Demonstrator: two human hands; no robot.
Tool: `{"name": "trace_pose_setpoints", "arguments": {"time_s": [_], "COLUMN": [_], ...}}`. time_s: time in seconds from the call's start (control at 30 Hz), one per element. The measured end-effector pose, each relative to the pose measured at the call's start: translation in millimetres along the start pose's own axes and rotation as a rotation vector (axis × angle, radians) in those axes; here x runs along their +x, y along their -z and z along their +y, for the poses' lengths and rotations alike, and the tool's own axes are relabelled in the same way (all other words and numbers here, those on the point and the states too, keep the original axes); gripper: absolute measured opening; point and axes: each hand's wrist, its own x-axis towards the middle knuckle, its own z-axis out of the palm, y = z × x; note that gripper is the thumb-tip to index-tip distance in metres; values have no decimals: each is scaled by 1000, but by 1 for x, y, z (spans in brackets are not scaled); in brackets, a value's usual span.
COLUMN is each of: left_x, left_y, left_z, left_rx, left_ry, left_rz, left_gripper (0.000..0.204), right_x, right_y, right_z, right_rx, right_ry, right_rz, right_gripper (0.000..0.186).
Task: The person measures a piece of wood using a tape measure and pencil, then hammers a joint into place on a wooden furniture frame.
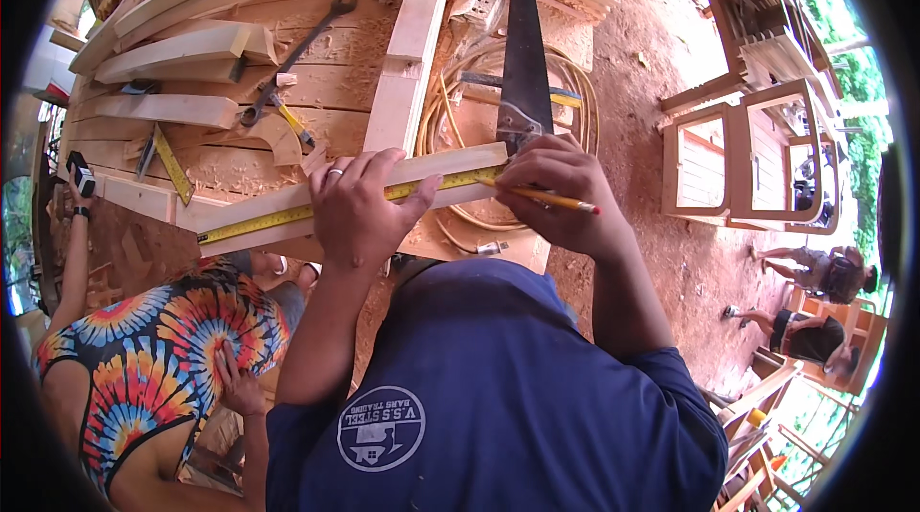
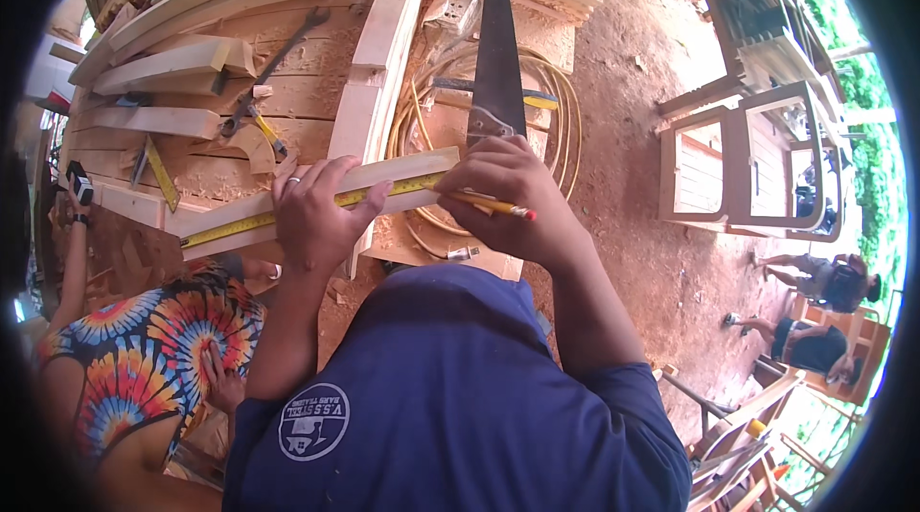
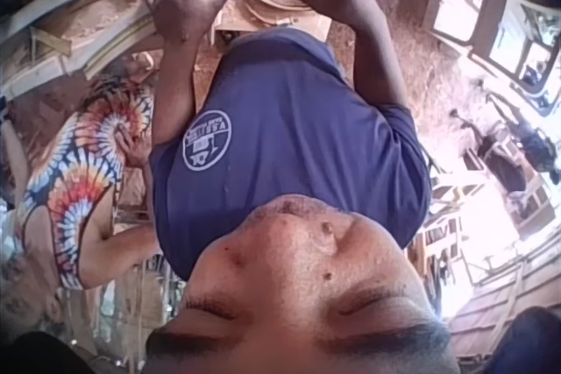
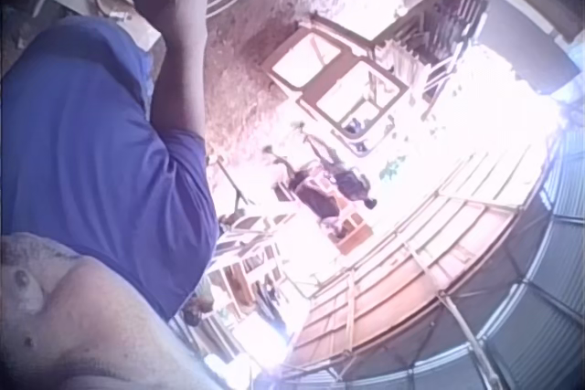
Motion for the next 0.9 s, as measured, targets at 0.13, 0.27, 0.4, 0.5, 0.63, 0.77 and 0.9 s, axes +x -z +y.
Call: {"name": "trace_pose_setpoints", "arguments": {"time_s": [0.13,0.27,0.4,0.5,0.63,0.77,0.9], "left_x": [1,0,1,1,0,1,1], "left_y": [-1,-1,-1,-1,-1,-1,-1], "left_z": [-1,-1,0,0,0,0,0], "left_rx": [8,4,0,-5,11,27,18], "left_ry": [-31,-38,-21,-19,-18,-19,-16], "left_rz": [20,31,23,29,27,26,23], "left_gripper": [61,60,57,56,55,56,57], "right_x": [-1,-1,-1,-2,-2,-1,-2], "right_y": [-1,-3,-3,-4,-6,-5,-5], "right_z": [-8,-8,-7,-6,-4,-5,-5], "right_rx": [-107,-158,-192,-194,-194,-189,-179], "right_ry": [-6,49,50,54,60,57,26], "right_rz": [-53,-61,-84,-74,-68,-67,-85], "right_gripper": [21,25,26,26,26,25,27]}}
